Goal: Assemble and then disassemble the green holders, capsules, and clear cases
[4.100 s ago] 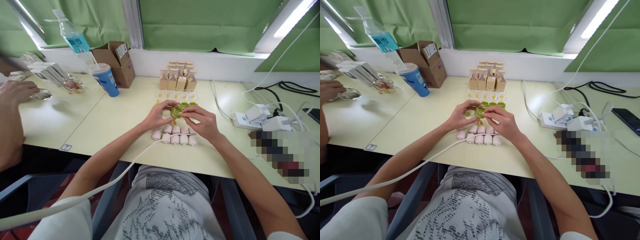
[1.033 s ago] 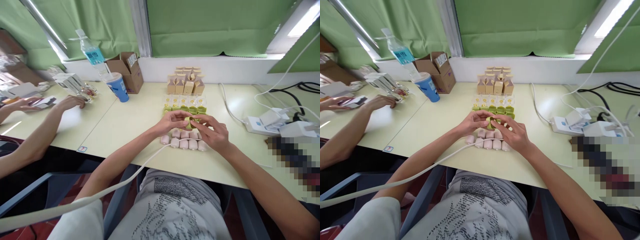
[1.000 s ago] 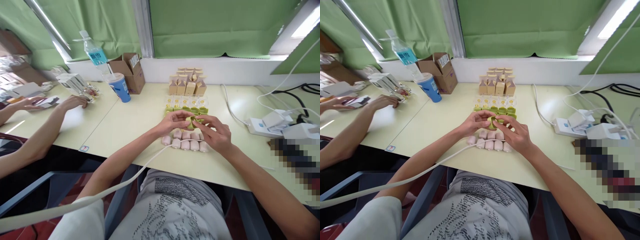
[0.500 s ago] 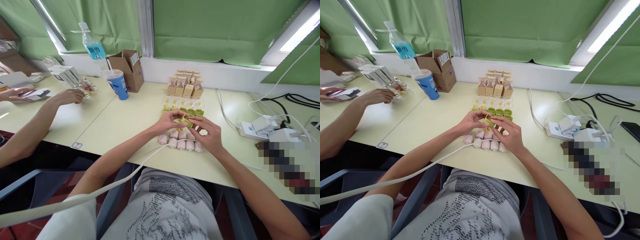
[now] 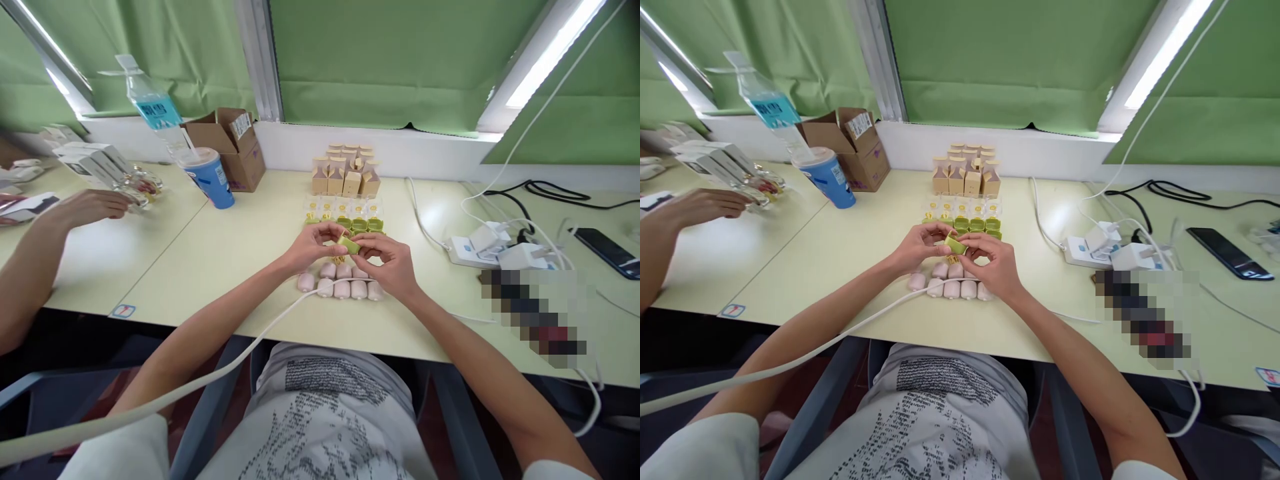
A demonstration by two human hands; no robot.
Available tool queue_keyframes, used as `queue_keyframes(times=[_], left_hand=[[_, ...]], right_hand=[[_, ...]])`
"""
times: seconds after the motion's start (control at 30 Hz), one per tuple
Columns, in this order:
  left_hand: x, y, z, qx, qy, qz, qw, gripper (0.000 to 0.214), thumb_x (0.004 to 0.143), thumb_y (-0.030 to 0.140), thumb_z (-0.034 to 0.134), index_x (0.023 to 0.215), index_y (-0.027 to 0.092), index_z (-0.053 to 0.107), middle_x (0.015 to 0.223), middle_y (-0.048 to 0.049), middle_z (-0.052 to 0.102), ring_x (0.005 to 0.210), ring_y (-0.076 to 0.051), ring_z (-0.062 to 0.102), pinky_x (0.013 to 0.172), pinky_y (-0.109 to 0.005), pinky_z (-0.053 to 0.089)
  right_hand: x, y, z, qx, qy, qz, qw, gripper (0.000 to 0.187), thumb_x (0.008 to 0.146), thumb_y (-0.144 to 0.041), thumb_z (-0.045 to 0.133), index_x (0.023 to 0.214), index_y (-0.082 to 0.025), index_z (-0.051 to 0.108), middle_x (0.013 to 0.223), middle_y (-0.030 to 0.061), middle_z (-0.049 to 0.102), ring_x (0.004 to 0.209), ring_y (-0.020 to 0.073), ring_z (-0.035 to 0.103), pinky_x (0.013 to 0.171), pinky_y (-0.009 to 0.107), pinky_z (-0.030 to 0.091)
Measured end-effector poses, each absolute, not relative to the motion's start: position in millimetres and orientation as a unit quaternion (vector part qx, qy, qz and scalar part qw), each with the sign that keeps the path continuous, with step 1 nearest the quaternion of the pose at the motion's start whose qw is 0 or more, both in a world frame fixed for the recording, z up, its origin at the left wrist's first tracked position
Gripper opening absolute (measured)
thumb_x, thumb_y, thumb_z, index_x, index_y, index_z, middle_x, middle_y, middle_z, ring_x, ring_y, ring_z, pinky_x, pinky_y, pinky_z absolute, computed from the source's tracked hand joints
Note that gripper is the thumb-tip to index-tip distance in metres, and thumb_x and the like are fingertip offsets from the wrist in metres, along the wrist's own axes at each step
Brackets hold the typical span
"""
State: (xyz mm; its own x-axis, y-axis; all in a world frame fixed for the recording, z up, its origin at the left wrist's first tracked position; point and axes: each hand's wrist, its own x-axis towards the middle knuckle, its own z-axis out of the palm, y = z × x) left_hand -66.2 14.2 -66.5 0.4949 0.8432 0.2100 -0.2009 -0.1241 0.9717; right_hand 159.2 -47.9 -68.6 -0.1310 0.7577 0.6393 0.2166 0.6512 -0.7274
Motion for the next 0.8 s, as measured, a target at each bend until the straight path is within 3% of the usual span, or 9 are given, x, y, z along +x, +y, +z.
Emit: queue_keyframes(times=[0.23,0.33,0.4,0.53,0.63,0.8], left_hand=[[-66,13,-62,0.606,0.299,0.448,0.586,0.068,0.056,0.036,0.115,0.108,0.016,0.076,0.102,-0.0049,0.076,0.097,-0.019,0.073,0.087,-0.032,0.061],[-64,11,-61,0.585,0.300,0.474,0.586,0.077,0.053,0.035,0.117,0.111,0.019,0.068,0.102,-0.0029,0.076,0.096,-0.018,0.074,0.084,-0.030,0.064],[-63,9,-60,0.582,0.295,0.467,0.596,0.071,0.060,0.043,0.115,0.105,0.018,0.066,0.099,-0.0022,0.075,0.092,-0.017,0.076,0.082,-0.032,0.068],[-64,8,-60,0.621,0.278,0.405,0.611,0.060,0.076,0.061,0.104,0.096,0.013,0.076,0.092,-0.0067,0.078,0.088,-0.020,0.080,0.083,-0.036,0.072],[-66,10,-61,0.628,0.269,0.402,0.610,0.058,0.077,0.060,0.104,0.101,0.013,0.081,0.093,-0.0081,0.081,0.088,-0.021,0.082,0.083,-0.037,0.073],[-67,14,-64,0.647,0.265,0.392,0.597,0.055,0.078,0.062,0.103,0.095,0.014,0.080,0.088,-0.0077,0.082,0.081,-0.021,0.082,0.082,-0.039,0.073]], right_hand=[[160,-44,-73,-0.336,-0.722,0.225,0.562,0.010,0.092,-0.026,0.087,0.101,-0.024,0.089,0.107,0.0058,0.089,0.080,0.0199,0.082,0.074,0.037,0.076],[156,-45,-76,-0.346,-0.702,0.210,0.586,0.013,0.097,-0.030,0.085,0.108,-0.024,0.088,0.114,0.0078,0.087,0.082,0.0195,0.082,0.079,0.039,0.077],[154,-46,-78,-0.358,-0.692,0.188,0.598,0.016,0.101,-0.035,0.084,0.112,-0.024,0.087,0.120,0.0095,0.085,0.081,0.0195,0.081,0.081,0.042,0.078],[156,-47,-80,-0.359,-0.713,0.134,0.587,0.011,0.102,-0.037,0.085,0.104,-0.026,0.085,0.121,0.0094,0.082,0.077,0.0176,0.076,0.064,0.036,0.074],[158,-48,-80,-0.369,-0.721,0.128,0.573,0.017,0.102,-0.041,0.086,0.096,-0.025,0.083,0.129,0.0111,0.076,0.076,0.0163,0.074,0.055,0.034,0.070],[158,-46,-83,-0.372,-0.706,0.239,0.553,0.036,0.098,-0.055,0.088,0.104,-0.025,0.071,0.147,0.0155,0.072,0.100,0.0250,0.082,0.053,0.030,0.070]])
